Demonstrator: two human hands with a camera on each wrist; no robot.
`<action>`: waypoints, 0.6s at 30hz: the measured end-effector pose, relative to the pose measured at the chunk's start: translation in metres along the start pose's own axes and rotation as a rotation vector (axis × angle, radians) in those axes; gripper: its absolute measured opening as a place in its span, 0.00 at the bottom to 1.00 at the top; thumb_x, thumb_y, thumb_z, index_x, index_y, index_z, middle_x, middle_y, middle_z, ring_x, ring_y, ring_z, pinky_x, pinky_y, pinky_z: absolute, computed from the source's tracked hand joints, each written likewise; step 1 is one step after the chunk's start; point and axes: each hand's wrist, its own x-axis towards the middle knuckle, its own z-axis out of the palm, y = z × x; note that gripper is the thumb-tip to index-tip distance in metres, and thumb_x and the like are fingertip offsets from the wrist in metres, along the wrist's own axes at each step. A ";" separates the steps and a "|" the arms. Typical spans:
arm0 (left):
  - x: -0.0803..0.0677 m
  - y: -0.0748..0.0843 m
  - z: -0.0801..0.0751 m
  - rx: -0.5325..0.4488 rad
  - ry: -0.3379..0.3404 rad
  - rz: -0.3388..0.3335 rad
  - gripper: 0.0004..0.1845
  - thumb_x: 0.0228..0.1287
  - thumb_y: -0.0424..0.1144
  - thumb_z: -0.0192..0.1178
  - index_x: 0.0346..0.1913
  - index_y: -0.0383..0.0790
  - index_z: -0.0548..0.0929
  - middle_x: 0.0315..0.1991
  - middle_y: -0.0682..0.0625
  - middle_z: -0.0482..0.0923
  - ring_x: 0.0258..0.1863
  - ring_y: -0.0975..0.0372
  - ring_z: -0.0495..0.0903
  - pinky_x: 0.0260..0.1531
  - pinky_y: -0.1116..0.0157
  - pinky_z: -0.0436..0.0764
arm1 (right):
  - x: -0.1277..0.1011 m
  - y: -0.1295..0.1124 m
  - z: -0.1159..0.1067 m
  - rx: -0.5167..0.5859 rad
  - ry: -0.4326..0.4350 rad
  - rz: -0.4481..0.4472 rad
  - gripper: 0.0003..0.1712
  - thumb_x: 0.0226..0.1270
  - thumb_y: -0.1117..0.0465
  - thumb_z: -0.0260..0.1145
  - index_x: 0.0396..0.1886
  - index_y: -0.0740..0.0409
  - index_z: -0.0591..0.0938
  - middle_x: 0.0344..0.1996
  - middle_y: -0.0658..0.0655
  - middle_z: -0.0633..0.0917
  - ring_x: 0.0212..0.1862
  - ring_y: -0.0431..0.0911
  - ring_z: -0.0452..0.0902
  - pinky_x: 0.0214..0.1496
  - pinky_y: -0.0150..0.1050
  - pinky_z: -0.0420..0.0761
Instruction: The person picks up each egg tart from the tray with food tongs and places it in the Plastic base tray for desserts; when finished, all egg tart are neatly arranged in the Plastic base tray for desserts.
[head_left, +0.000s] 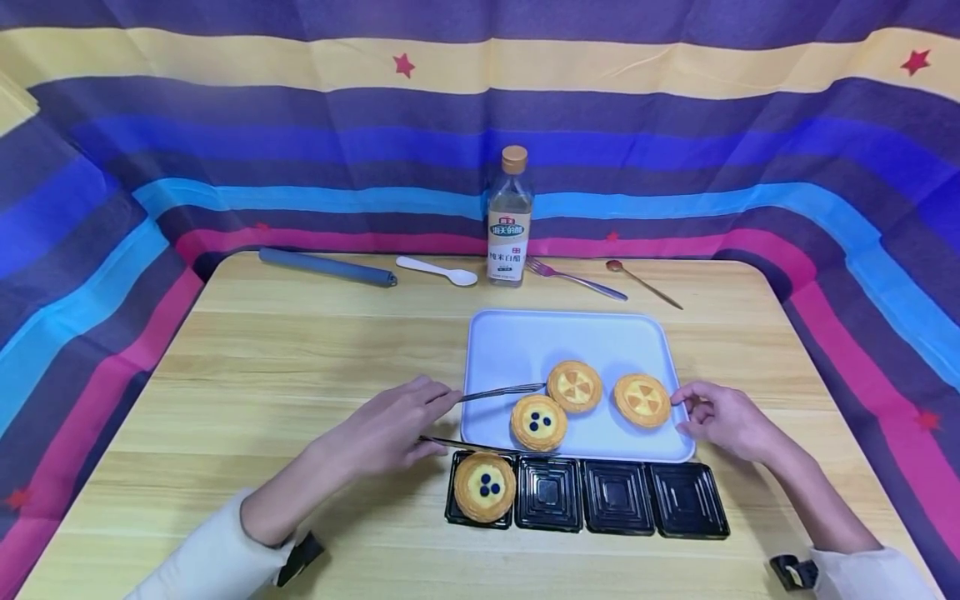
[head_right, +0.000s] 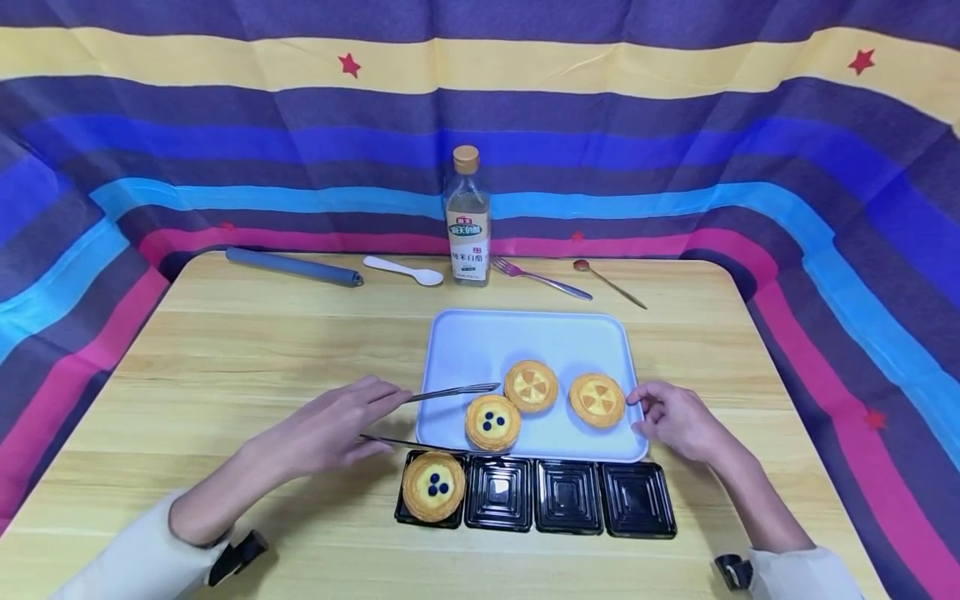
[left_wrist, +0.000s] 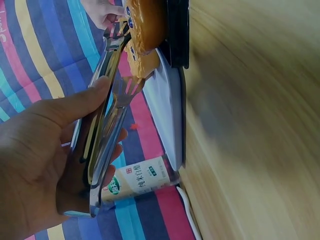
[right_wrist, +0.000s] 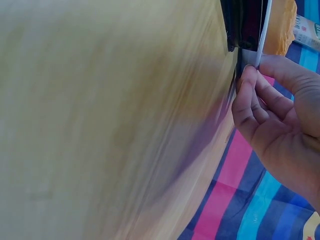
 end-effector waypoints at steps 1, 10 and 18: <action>0.000 0.000 0.001 0.002 0.003 0.004 0.36 0.52 0.49 0.69 0.62 0.36 0.73 0.53 0.48 0.79 0.51 0.60 0.76 0.51 0.65 0.80 | 0.000 0.000 0.000 0.000 -0.001 -0.002 0.19 0.52 0.69 0.70 0.46 0.64 0.78 0.26 0.53 0.79 0.27 0.36 0.71 0.24 0.29 0.73; 0.001 0.002 0.001 0.009 0.019 0.019 0.34 0.52 0.47 0.70 0.61 0.35 0.75 0.50 0.49 0.81 0.48 0.61 0.77 0.50 0.65 0.80 | 0.000 0.001 -0.001 -0.014 0.005 -0.013 0.19 0.52 0.69 0.70 0.46 0.64 0.78 0.26 0.52 0.80 0.27 0.35 0.71 0.25 0.29 0.73; 0.002 0.000 -0.001 0.008 0.023 0.018 0.33 0.53 0.46 0.69 0.60 0.36 0.75 0.50 0.49 0.81 0.47 0.61 0.76 0.49 0.65 0.80 | 0.000 0.001 -0.001 -0.014 0.007 -0.009 0.19 0.52 0.69 0.70 0.46 0.64 0.78 0.25 0.52 0.79 0.26 0.35 0.71 0.24 0.29 0.72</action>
